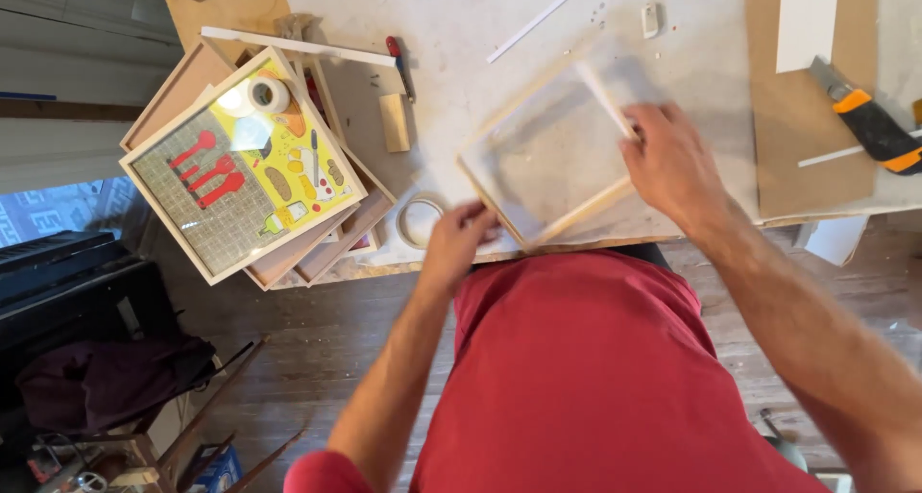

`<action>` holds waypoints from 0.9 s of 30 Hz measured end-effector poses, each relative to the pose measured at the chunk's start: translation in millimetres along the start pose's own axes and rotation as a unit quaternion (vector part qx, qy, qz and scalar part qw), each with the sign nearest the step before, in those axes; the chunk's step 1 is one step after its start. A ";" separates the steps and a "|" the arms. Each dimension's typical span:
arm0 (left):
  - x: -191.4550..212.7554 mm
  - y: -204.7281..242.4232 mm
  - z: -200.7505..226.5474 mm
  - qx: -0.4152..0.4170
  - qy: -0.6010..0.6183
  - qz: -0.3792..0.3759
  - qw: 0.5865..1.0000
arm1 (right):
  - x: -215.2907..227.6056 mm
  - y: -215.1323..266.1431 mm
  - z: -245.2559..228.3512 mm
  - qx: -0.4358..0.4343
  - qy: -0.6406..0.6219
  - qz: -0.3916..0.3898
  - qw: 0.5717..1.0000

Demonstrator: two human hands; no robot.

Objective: Assembling a wooden picture frame by cutting and fitting internal spacers, applying adhesive, and inserting a print.

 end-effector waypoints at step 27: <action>-101.7 26.9 -64.1 0.163 0.203 -0.047 0.964 | 83.6 68.7 208.8 0.086 0.297 -0.007 0.951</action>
Point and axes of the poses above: each hand's wrist, its own y-axis away from the middle knuckle, its own x-axis out of the back of the hand, z = x × y, the point moved 10 cm from there along -y, towards the middle knuckle, and after that the axes turned 2 degrees about -x, right-handed, at the moved point
